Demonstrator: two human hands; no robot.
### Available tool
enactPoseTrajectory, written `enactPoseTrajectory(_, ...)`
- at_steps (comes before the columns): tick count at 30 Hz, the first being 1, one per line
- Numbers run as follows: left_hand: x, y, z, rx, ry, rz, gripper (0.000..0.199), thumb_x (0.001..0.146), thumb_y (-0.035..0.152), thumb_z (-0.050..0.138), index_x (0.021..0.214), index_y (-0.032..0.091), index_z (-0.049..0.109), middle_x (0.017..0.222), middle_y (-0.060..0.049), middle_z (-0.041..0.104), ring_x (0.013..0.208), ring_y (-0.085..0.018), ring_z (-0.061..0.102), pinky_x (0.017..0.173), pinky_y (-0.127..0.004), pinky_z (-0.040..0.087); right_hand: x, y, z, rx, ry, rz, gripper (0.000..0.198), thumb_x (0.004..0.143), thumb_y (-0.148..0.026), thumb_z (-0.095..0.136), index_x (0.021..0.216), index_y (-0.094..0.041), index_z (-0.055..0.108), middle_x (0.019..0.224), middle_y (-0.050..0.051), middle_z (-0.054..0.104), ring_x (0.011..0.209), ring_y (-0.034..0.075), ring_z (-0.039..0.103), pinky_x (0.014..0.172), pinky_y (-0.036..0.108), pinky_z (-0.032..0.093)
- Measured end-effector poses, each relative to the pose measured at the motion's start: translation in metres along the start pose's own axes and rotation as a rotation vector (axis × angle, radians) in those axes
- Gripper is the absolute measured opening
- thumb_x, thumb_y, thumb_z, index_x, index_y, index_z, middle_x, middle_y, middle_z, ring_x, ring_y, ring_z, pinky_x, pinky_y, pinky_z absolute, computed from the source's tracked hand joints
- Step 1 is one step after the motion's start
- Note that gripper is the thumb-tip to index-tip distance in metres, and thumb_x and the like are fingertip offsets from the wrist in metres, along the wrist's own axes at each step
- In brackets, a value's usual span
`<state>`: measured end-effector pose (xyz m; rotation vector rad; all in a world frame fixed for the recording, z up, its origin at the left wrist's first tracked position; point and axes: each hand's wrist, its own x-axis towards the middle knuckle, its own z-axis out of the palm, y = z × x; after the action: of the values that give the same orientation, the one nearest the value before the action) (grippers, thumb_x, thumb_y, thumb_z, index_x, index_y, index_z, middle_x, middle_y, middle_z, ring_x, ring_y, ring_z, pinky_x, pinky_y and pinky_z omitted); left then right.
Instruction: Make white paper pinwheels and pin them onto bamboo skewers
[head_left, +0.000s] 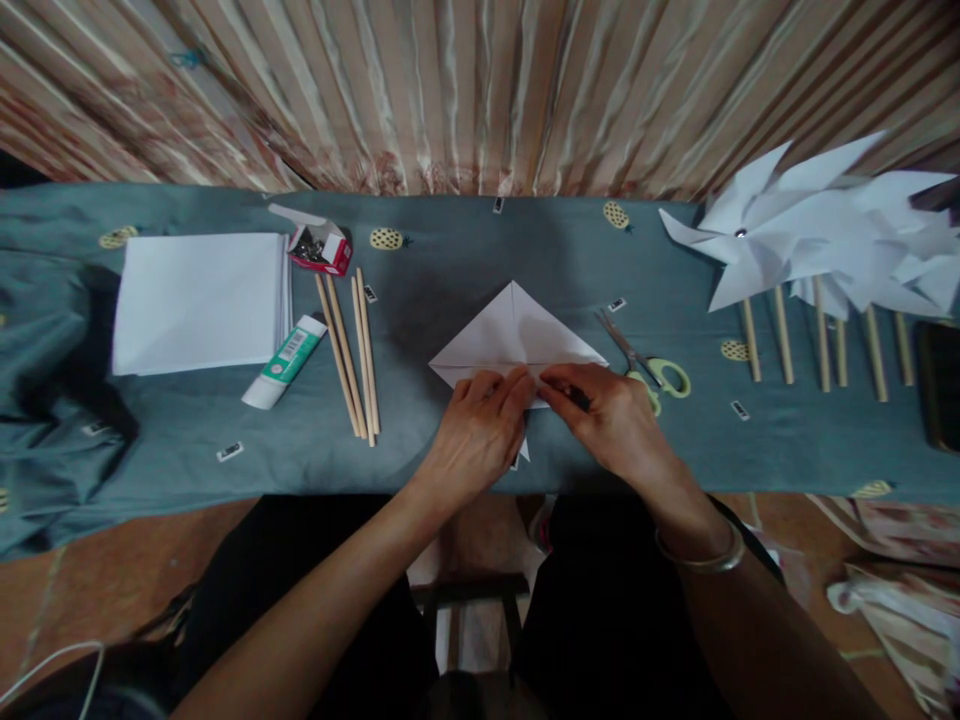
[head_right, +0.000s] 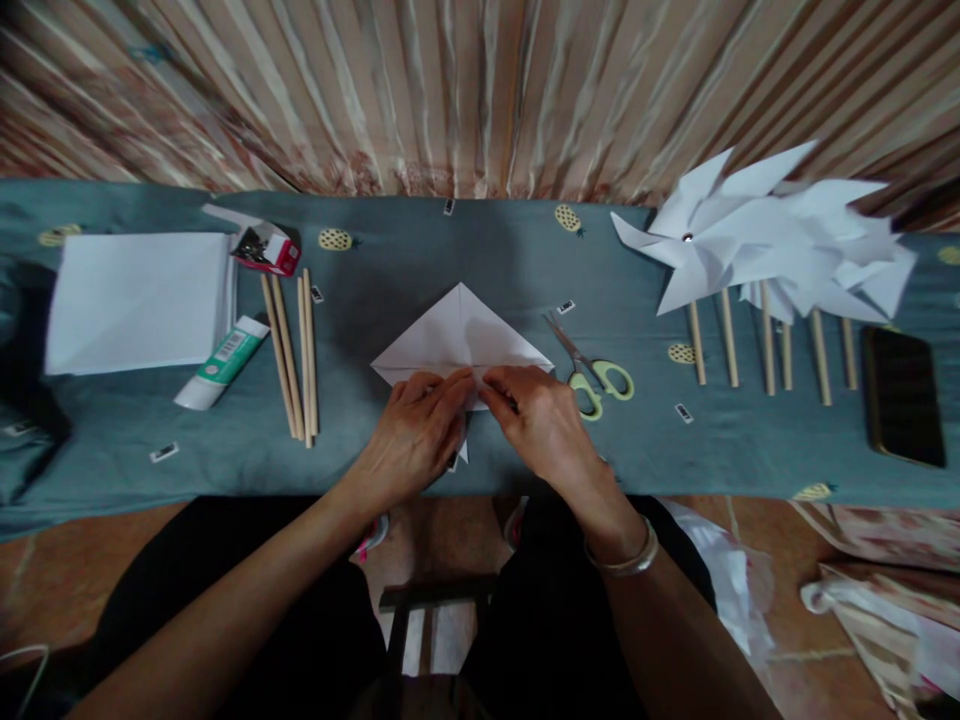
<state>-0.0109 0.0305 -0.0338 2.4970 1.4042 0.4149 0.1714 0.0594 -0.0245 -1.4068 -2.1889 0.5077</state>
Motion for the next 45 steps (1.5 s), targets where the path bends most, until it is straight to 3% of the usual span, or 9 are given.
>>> enactPoseTrajectory(5,0.002,-0.002,-0.002,-0.029,0.020,-0.002,0.035,0.094,0.017,0.043,0.127,0.011,0.051,0.128,-0.012,0.064,0.107,-0.028,0.052,0.086,-0.043,0.043,-0.003,-0.002,0.001,-0.039,0.019,-0.033,0.016,0.092,-0.026,0.057,0.094,-0.018,0.071,0.088,0.008,0.075,0.080,0.023,0.070,0.076,0.035,0.054)
enactPoseTrajectory(10,0.004,-0.003,-0.004,-0.028,0.045,-0.011,0.031,0.094,0.018,0.045,0.122,0.013,0.056,0.107,-0.010,0.071,0.100,-0.028,0.053,0.085,-0.041,0.040,-0.005,-0.004,0.000,-0.096,0.063,-0.076,0.020,0.094,-0.025,0.053,0.096,-0.015,0.071,0.087,0.010,0.075,0.081,0.024,0.070,0.080,0.037,0.054)
enactPoseTrajectory(14,0.005,-0.007,-0.001,-0.053,0.076,-0.034,0.028,0.095,0.021,0.043,0.118,0.015,0.059,0.098,-0.008,0.073,0.098,-0.027,0.053,0.085,-0.041,0.038,-0.005,-0.001,-0.006,-0.128,0.155,-0.048,0.021,0.092,-0.025,0.056,0.100,-0.015,0.071,0.089,0.009,0.076,0.082,0.024,0.070,0.078,0.037,0.054)
enactPoseTrajectory(21,0.005,-0.011,0.004,-0.128,0.104,-0.071,0.033,0.093,0.016,0.045,0.123,0.015,0.060,0.109,-0.007,0.073,0.104,-0.027,0.052,0.091,-0.044,0.035,-0.005,0.005,-0.011,-0.128,0.242,0.014,0.022,0.090,-0.025,0.057,0.101,-0.015,0.072,0.091,0.009,0.076,0.085,0.024,0.071,0.079,0.036,0.055)
enactPoseTrajectory(26,-0.001,-0.009,0.006,-0.116,0.106,-0.008,0.041,0.093,0.015,0.043,0.133,0.013,0.054,0.127,-0.012,0.066,0.120,-0.029,0.046,0.095,-0.046,0.036,-0.007,0.005,-0.014,-0.094,0.255,0.040,0.023,0.090,-0.027,0.057,0.103,-0.016,0.072,0.090,0.008,0.076,0.085,0.024,0.071,0.080,0.037,0.055)
enactPoseTrajectory(34,-0.006,-0.005,0.009,-0.057,0.148,-0.003,0.037,0.092,0.014,0.044,0.124,0.019,0.062,0.134,-0.012,0.060,0.125,-0.030,0.043,0.095,-0.048,0.039,-0.012,0.009,-0.021,-0.069,0.232,0.087,0.026,0.091,-0.031,0.055,0.108,-0.020,0.071,0.100,0.010,0.076,0.094,0.027,0.069,0.085,0.044,0.054)
enactPoseTrajectory(39,-0.017,-0.003,0.002,-0.070,0.195,-0.009,0.035,0.095,0.024,0.046,0.126,0.018,0.059,0.133,-0.013,0.060,0.122,-0.030,0.045,0.095,-0.048,0.040,0.003,0.022,-0.017,-0.048,0.228,0.100,0.036,0.093,-0.034,0.051,0.121,-0.016,0.065,0.120,0.016,0.070,0.111,0.031,0.065,0.095,0.050,0.051)
enactPoseTrajectory(45,-0.035,-0.008,-0.005,-0.128,0.204,-0.082,0.046,0.093,0.038,0.053,0.133,0.015,0.051,0.133,-0.016,0.057,0.121,-0.031,0.049,0.098,-0.049,0.044,0.020,0.022,-0.006,-0.052,0.170,0.063,0.038,0.094,-0.031,0.047,0.121,-0.010,0.063,0.119,0.020,0.069,0.108,0.032,0.067,0.092,0.050,0.052)
